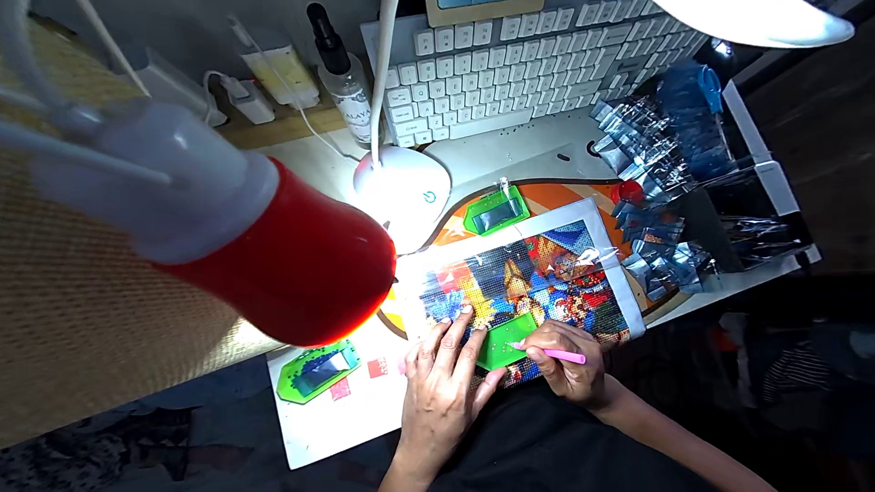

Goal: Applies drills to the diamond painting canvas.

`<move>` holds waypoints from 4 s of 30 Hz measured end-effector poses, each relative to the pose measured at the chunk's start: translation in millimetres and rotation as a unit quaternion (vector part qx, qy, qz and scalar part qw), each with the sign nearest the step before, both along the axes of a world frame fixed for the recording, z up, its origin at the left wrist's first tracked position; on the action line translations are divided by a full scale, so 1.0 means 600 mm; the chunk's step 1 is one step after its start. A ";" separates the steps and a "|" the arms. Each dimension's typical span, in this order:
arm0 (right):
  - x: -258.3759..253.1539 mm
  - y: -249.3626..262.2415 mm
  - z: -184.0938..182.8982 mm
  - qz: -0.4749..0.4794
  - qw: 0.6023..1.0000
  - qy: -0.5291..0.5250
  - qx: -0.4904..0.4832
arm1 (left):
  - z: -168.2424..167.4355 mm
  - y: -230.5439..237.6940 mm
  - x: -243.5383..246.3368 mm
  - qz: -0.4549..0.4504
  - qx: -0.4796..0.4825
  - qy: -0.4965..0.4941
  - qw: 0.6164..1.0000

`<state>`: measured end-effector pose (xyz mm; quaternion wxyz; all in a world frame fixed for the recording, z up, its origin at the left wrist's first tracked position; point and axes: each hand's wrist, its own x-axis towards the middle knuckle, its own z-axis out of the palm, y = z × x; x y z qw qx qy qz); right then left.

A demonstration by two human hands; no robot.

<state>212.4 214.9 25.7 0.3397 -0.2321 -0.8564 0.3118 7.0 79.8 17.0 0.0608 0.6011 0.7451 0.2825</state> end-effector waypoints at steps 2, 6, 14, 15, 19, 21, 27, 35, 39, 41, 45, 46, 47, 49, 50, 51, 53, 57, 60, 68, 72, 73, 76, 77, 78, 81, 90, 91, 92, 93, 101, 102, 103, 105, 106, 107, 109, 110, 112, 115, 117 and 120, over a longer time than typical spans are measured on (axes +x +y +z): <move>-0.001 0.000 0.000 -0.001 1.000 -0.010 0.008 | -0.001 0.000 0.000 0.001 0.000 -0.002 1.000; -0.002 0.001 0.001 0.005 1.000 0.000 -0.001 | 0.000 0.000 0.001 0.002 0.000 -0.006 1.000; 0.020 0.047 0.029 -0.091 0.994 0.027 -0.056 | -0.003 0.000 0.000 -0.001 -0.004 -0.004 1.000; 0.021 0.054 0.029 -0.103 0.993 0.019 -0.050 | -0.004 -0.001 0.000 -0.002 -0.002 -0.007 1.000; 0.019 0.066 0.021 -0.119 0.992 0.003 -0.034 | -0.006 -0.001 -0.001 -0.002 0.002 -0.007 1.000; 0.016 0.066 0.016 -0.122 0.992 0.004 -0.028 | -0.007 -0.001 -0.002 -0.002 0.003 -0.004 1.000; 0.010 0.065 0.016 -0.105 0.994 -0.006 -0.030 | -0.003 0.000 -0.002 -0.001 0.009 -0.008 1.000; 0.004 0.064 0.017 -0.105 0.994 -0.008 -0.033 | -0.005 -0.001 -0.003 -0.001 0.010 -0.007 1.000; 0.001 0.063 0.018 -0.105 0.994 -0.026 -0.015 | -0.003 -0.001 -0.005 0.000 0.007 -0.009 1.000; 0.000 0.061 0.016 -0.103 0.994 -0.030 0.000 | -0.006 -0.002 -0.006 0.000 0.006 -0.006 1.000; 0.003 0.065 0.016 -0.106 0.994 0.002 -0.028 | -0.009 -0.003 -0.007 0.000 0.006 -0.005 1.000; 0.008 0.066 0.020 -0.108 0.992 0.026 -0.052 | -0.009 -0.004 -0.007 -0.001 0.006 -0.009 1.000; 0.012 0.067 0.027 -0.115 0.989 0.053 -0.070 | -0.009 -0.005 -0.007 -0.003 0.007 -0.012 1.000; 0.017 0.068 0.044 -0.132 0.983 0.099 -0.084 | -0.008 -0.006 -0.007 -0.003 0.010 -0.018 1.000; 0.018 0.066 0.052 -0.136 0.981 0.110 -0.085 | -0.009 -0.008 -0.008 -0.001 0.011 -0.019 1.000; 0.019 0.064 0.057 -0.136 0.980 0.117 -0.084 | -0.010 -0.010 -0.008 0.002 0.009 -0.016 1.000; 0.024 0.059 0.056 -0.134 0.981 0.119 -0.080 | -0.007 -0.013 -0.009 0.003 -0.001 -0.006 1.000; 0.040 0.044 0.042 -0.124 0.984 0.107 -0.075 | -0.005 -0.025 -0.014 -0.002 -0.029 0.025 0.999; 0.053 0.035 0.037 -0.123 0.984 0.101 -0.075 | 0.001 -0.038 -0.020 -0.003 -0.031 0.022 0.999; 0.047 0.011 0.038 -0.099 0.986 0.096 -0.092 | -0.003 -0.069 -0.028 -0.013 -0.001 0.008 1.000; 0.040 0.005 0.037 -0.084 0.989 0.081 -0.092 | -0.002 -0.079 -0.027 -0.025 0.006 0.002 1.000; 0.039 0.006 0.036 -0.079 0.990 0.077 -0.088 | -0.003 -0.083 -0.027 -0.027 0.009 0.002 1.000; 0.032 0.005 0.040 -0.062 0.994 0.062 -0.072 | -0.009 -0.094 -0.027 -0.031 0.011 0.008 0.999; 0.029 0.004 0.043 -0.051 0.995 0.052 -0.064 | -0.009 -0.097 -0.028 -0.033 0.007 0.009 0.999; 0.026 0.001 0.045 -0.036 0.997 0.037 -0.057 | -0.010 -0.100 -0.028 -0.035 0.005 0.008 0.999; 0.020 -0.006 0.047 0.018 0.999 0.002 -0.049 | -0.018 -0.108 -0.027 -0.040 0.005 0.006 0.999; 0.022 -0.009 0.045 0.027 0.998 -0.045 -0.034 | -0.022 -0.129 -0.026 -0.068 -0.001 0.008 0.998; 0.021 -0.009 0.045 0.027 0.998 -0.048 -0.034 | -0.022 -0.129 -0.026 -0.068 0.000 0.008 0.998; 0.021 -0.009 0.045 0.027 0.998 -0.050 -0.034 | -0.022 -0.128 -0.026 -0.068 0.002 0.007 0.998; 0.020 -0.009 0.046 0.029 0.998 -0.052 -0.033 | -0.023 -0.128 -0.026 -0.069 0.003 0.006 0.998; 0.031 -0.015 0.044 0.052 0.997 -0.061 -0.019 | -0.027 -0.148 -0.033 -0.103 0.019 0.000 0.995; 0.034 -0.016 0.044 0.057 0.996 -0.062 -0.018 | -0.027 -0.150 -0.034 -0.104 0.018 0.001 0.994; 0.037 -0.018 0.043 0.061 0.996 -0.063 -0.015 | -0.028 -0.153 -0.036 -0.105 0.017 0.002 0.994; 0.042 -0.022 0.039 0.074 0.995 -0.064 -0.006 | -0.033 -0.159 -0.040 -0.105 0.015 0.001 0.994; 0.042 -0.024 0.038 0.083 0.994 -0.068 -0.004 | -0.035 -0.162 -0.041 -0.104 0.015 0.000 0.994; 0.041 -0.026 0.039 0.096 0.992 -0.076 -0.005 | -0.037 -0.165 -0.041 -0.104 0.015 0.001 0.994; 0.036 -0.029 0.042 0.123 0.988 -0.097 0.001 | -0.038 -0.167 -0.042 -0.103 0.016 0.002 0.995; 0.033 -0.032 0.041 0.134 0.985 -0.110 0.010 | -0.038 -0.167 -0.042 -0.103 0.017 0.001 0.995; 0.025 -0.037 0.039 0.137 0.980 -0.138 0.031 | -0.037 -0.165 -0.044 -0.103 0.018 0.000 0.995; 0.024 -0.041 0.033 0.126 0.978 -0.158 0.051 | -0.039 -0.165 -0.048 -0.105 0.017 0.000 0.994; 0.029 -0.042 0.030 0.121 0.978 -0.159 0.059 | -0.041 -0.165 -0.051 -0.106 0.017 0.002 0.994; 0.038 -0.045 0.023 0.113 0.978 -0.161 0.067 | -0.043 -0.167 -0.053 -0.102 0.015 0.008 0.995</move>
